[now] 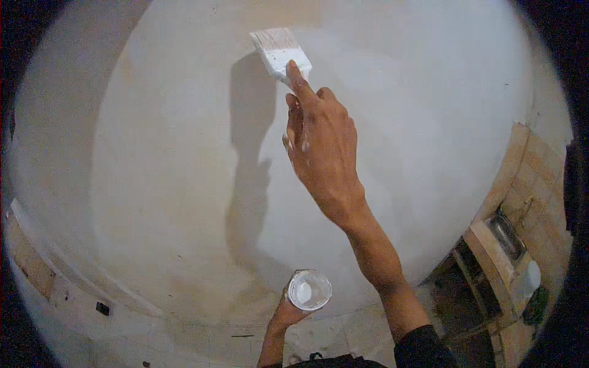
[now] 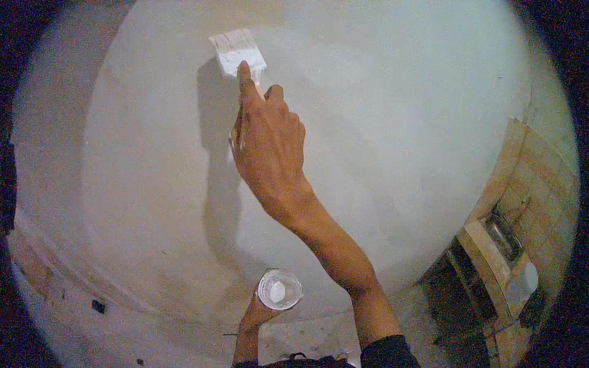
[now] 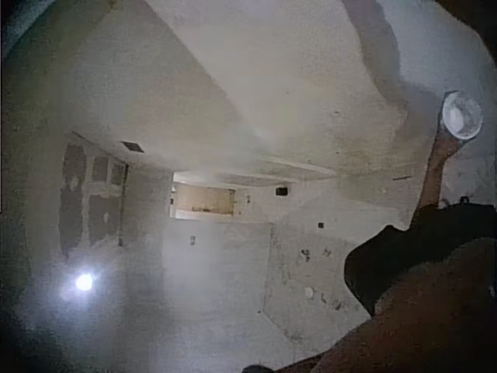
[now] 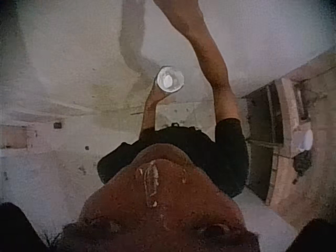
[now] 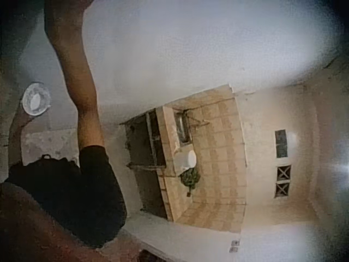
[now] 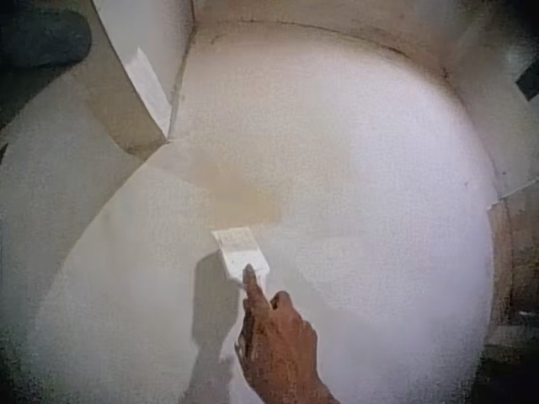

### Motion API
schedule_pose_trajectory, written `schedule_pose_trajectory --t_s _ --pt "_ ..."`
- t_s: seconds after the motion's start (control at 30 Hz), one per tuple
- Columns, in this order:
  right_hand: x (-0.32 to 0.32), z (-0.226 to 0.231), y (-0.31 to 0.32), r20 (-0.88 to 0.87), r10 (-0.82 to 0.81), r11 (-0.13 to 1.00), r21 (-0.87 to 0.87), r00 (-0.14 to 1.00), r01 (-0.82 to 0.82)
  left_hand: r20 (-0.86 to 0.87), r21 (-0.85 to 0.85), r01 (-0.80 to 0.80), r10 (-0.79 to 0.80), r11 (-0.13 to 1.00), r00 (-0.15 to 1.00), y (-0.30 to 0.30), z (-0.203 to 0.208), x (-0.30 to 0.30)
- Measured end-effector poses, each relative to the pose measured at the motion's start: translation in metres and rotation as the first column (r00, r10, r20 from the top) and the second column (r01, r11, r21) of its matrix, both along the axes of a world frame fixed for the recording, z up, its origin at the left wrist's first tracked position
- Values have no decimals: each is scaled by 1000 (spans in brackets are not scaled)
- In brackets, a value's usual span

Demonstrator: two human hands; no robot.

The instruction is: The person paints the ceiling and wall of a small room with white paint using a paintbrush.

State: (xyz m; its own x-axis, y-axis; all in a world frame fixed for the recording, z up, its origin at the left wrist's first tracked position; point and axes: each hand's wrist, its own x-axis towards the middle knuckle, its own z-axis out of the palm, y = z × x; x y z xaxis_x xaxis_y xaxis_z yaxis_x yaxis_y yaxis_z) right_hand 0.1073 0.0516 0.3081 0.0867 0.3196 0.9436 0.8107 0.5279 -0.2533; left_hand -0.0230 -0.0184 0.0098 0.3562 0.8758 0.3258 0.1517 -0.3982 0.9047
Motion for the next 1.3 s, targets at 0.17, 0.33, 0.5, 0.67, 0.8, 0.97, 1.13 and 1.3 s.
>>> schedule_pose_trajectory --t_s 0.17,0.33,0.5,0.67,0.8,0.97,1.13,1.3 --pt "7 2 -8 57 123 989 -89 991 -117 22 38 47 -48 998 999 8 -10 -8" --pt "19 8 2 89 180 975 120 980 -189 -17 49 58 -57 997 998 5 -4 -3" --pt "11 1 -3 -44 302 953 -15 952 -302 -38 79 38 -35 996 999 9 -15 -8" --pt "5 4 9 -10 409 911 52 912 -408 60 -74 87 -82 993 995 6 -27 -10" --pt "-4 6 3 -33 374 927 -13 927 -375 16 -68 74 -73 995 997 1 -7 -3" --pt "-10 5 20 52 379 922 63 924 -382 -20 -56 19 -20 998 1000 -5 -2 0" --pt "-22 4 16 -49 340 940 49 939 -338 1 -38 9 -9 999 1000 -4 -3 1" --pt "-25 1 28 58 465 885 -19 883 -465 10 -40 -32 33 999 999 -5 -8 1"
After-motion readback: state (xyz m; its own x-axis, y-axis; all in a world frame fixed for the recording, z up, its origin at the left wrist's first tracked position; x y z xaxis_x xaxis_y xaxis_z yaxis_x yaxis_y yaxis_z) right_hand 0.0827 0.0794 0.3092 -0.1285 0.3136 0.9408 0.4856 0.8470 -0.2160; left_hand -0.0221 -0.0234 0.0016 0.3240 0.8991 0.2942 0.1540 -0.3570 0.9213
